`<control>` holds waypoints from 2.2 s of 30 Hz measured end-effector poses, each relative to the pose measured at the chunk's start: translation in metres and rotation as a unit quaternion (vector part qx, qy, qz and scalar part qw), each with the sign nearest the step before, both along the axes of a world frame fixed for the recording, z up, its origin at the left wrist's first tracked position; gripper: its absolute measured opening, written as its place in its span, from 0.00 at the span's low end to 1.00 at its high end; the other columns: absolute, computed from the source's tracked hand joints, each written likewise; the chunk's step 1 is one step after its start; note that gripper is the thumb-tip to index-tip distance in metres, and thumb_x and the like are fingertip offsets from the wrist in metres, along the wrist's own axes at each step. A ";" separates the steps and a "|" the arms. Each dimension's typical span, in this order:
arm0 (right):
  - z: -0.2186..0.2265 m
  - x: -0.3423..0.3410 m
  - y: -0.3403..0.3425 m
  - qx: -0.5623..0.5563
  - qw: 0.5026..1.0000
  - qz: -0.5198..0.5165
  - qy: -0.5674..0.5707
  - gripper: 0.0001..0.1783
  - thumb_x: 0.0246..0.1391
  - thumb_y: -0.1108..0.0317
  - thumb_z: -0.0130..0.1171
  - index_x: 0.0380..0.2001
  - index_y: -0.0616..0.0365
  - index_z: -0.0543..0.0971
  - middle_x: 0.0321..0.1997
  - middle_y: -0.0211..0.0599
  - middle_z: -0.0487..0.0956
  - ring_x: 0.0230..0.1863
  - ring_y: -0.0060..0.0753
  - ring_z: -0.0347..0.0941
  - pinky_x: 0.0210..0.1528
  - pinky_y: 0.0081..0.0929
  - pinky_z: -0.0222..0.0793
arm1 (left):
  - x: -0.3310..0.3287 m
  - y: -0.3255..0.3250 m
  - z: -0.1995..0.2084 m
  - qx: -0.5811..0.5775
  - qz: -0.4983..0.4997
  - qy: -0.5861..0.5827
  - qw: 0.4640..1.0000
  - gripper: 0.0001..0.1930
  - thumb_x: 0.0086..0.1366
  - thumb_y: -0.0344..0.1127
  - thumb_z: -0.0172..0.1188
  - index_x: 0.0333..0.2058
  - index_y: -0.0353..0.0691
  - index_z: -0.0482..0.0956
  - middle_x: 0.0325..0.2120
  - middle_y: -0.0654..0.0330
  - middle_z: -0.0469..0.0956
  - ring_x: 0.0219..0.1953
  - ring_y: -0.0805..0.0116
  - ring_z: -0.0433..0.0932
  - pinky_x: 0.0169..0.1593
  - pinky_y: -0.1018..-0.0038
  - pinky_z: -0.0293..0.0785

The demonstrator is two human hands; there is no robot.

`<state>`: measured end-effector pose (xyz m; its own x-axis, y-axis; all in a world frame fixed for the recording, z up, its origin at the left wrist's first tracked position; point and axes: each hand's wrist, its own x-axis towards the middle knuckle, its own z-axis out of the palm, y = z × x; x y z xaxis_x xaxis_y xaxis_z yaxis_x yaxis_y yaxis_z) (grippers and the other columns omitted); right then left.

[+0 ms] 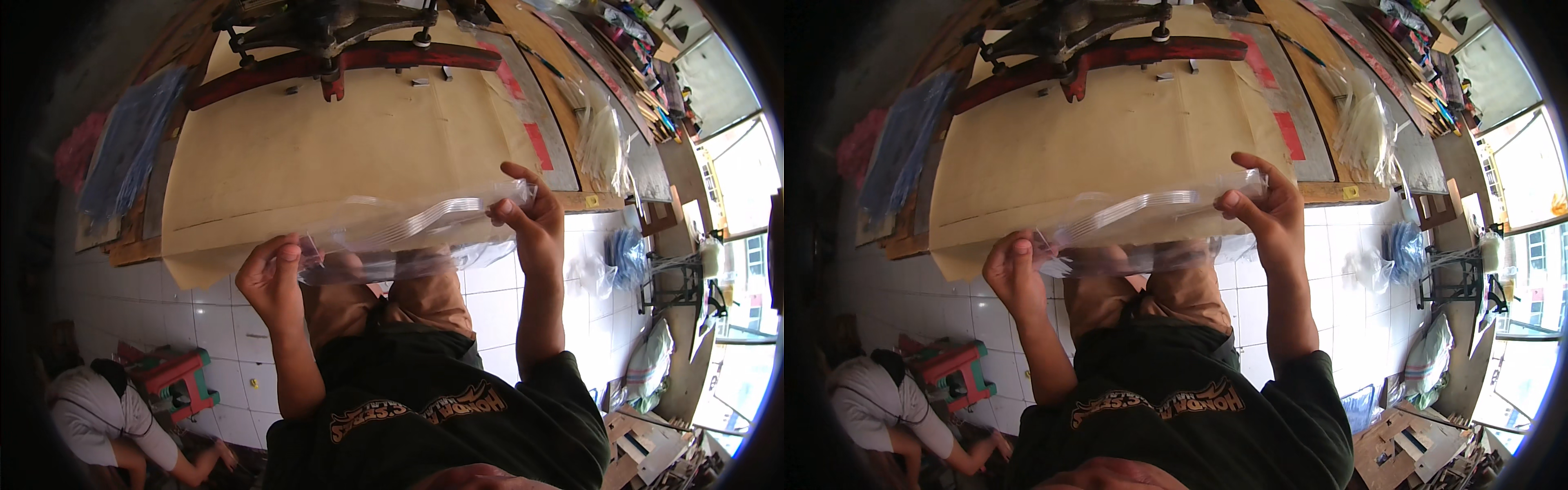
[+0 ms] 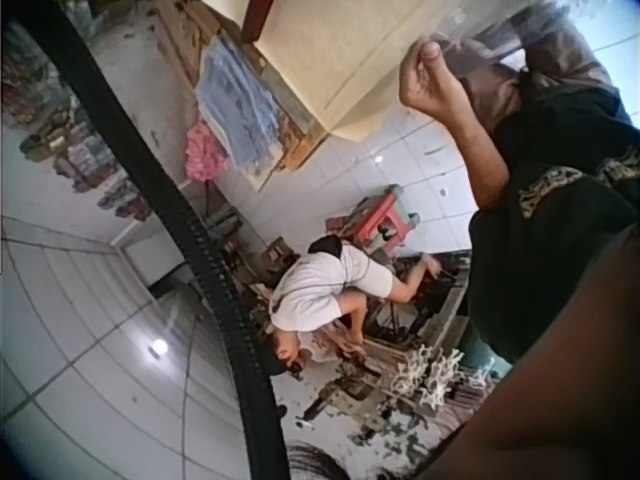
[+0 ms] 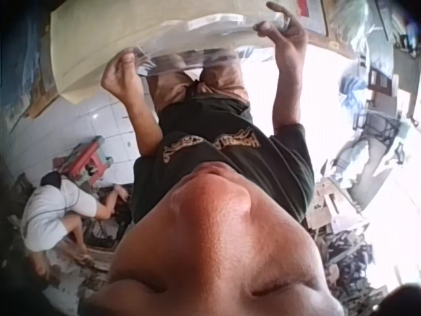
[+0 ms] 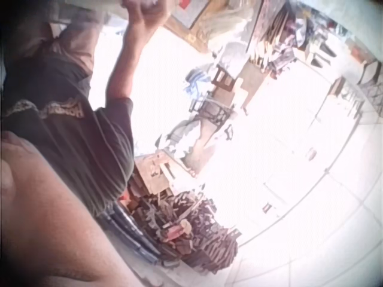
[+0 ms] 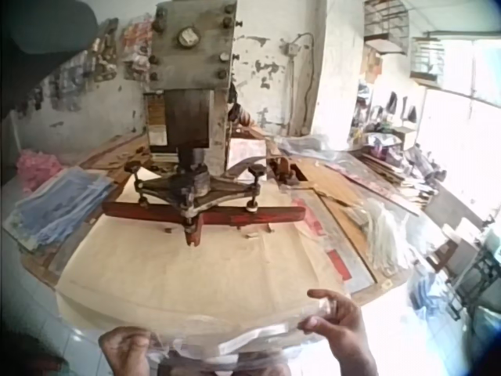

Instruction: The person seals the edges of plastic bags using a heat-sealing machine, positioning the plastic sheets on the machine bed and checking the sealed seams.

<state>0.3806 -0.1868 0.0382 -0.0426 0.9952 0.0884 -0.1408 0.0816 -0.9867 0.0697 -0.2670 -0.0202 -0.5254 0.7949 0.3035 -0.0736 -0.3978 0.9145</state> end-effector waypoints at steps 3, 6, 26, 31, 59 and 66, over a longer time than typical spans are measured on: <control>-0.013 0.012 0.004 -0.010 0.999 0.024 0.032 0.14 0.57 0.67 0.69 0.41 0.66 0.82 0.32 0.42 0.85 0.31 0.29 0.80 0.39 0.26 0.74 | 0.008 0.008 0.015 -0.008 0.008 0.006 1.000 0.18 0.65 0.33 0.68 0.50 0.30 0.79 0.29 0.60 0.81 0.30 0.70 0.81 0.33 0.68 0.85; -0.012 0.012 0.004 -0.030 0.997 0.006 0.066 0.13 0.59 0.66 0.68 0.40 0.66 0.83 0.31 0.41 0.85 0.30 0.28 0.80 0.39 0.26 0.75 | 0.008 0.015 0.025 -0.035 -0.031 -0.014 0.999 0.26 0.64 0.32 0.69 0.59 0.32 0.74 0.28 0.64 0.80 0.29 0.73 0.80 0.32 0.69 0.83; -0.004 0.036 0.028 -0.041 0.992 0.118 -0.019 0.21 0.52 0.66 0.73 0.45 0.69 0.81 0.31 0.40 0.84 0.28 0.27 0.79 0.33 0.25 0.75 | -0.004 0.040 0.036 -0.100 -0.143 -0.023 0.984 0.12 0.67 0.36 0.66 0.42 0.32 0.81 0.31 0.59 0.81 0.30 0.70 0.82 0.33 0.69 0.83; -0.004 0.035 0.026 -0.019 0.992 0.103 -0.068 0.19 0.55 0.63 0.73 0.40 0.71 0.84 0.31 0.40 0.85 0.25 0.24 0.77 0.28 0.22 0.72 | 0.007 0.040 0.052 -0.082 -0.126 0.005 0.989 0.11 0.68 0.30 0.65 0.45 0.29 0.81 0.28 0.59 0.82 0.28 0.73 0.82 0.31 0.73 0.83; -0.016 0.012 0.020 0.013 0.989 -0.045 -0.138 0.19 0.69 0.57 0.58 0.33 0.65 0.82 0.18 0.25 0.73 0.18 0.15 0.68 0.22 0.17 0.63 | 0.004 0.047 0.034 -0.068 -0.138 0.027 0.988 0.08 0.69 0.29 0.64 0.40 0.28 0.83 0.30 0.61 0.82 0.29 0.79 0.80 0.28 0.74 0.87; -0.017 0.006 0.022 0.023 0.987 -0.051 -0.151 0.19 0.70 0.56 0.56 0.33 0.63 0.81 0.16 0.23 0.69 0.16 0.14 0.63 0.20 0.17 0.61 | 0.000 0.054 0.024 -0.044 -0.148 0.024 0.988 0.09 0.69 0.32 0.65 0.40 0.30 0.82 0.32 0.61 0.81 0.29 0.78 0.78 0.33 0.72 0.86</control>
